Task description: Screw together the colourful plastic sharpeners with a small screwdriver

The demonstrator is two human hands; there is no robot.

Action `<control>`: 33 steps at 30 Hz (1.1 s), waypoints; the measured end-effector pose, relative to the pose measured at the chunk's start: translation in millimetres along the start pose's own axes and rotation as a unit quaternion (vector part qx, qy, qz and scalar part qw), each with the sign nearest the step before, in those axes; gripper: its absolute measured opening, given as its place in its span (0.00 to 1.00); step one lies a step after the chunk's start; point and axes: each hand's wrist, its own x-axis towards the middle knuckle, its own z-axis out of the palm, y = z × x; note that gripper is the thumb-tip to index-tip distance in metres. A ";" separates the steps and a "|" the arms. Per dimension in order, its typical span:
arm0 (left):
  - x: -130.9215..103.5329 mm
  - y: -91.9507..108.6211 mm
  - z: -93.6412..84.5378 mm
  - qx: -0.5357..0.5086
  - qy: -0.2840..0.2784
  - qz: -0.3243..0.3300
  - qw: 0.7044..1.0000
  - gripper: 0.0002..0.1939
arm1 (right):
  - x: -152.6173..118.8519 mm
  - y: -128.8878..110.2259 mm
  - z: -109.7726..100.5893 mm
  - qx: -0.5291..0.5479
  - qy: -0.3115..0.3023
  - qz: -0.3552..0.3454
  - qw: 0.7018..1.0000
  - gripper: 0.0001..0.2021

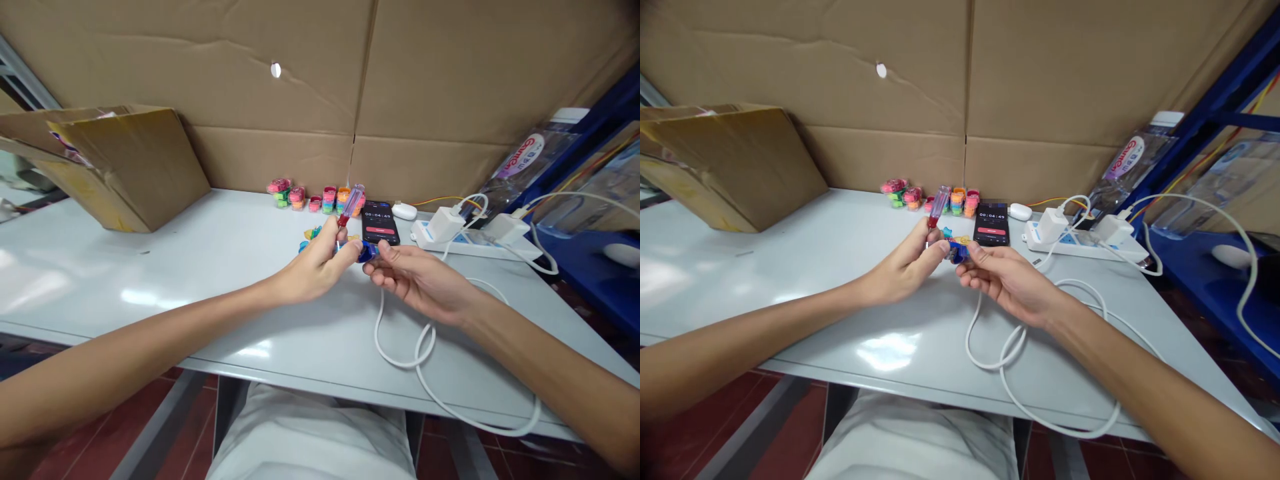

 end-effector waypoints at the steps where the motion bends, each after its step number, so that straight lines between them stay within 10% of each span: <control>1: 0.6 0.5 -0.4 -0.016 -0.013 -0.012 1.000 0.11 | -0.4 -0.9 -0.8 -0.025 -0.008 -0.004 1.000 0.17; 8: 0.8 3.9 2.6 -0.163 -0.141 -0.144 0.966 0.13 | -3.1 -4.3 -4.6 -0.359 -0.029 -0.159 0.919 0.19; 19: -9.7 14.9 2.7 -0.171 -0.268 -0.171 0.933 0.17 | -4.8 -14.6 -11.5 -0.255 0.018 -0.214 0.943 0.09; 25: -1.4 2.2 -8.1 -0.286 -0.237 -0.216 0.903 0.13 | -9.3 -41.0 -26.3 -0.101 0.178 -0.265 0.942 0.07; 33: 7.5 4.4 -21.6 -0.344 -0.126 -0.210 0.906 0.14 | -14.7 -26.0 -11.8 -0.190 0.105 -0.218 0.951 0.14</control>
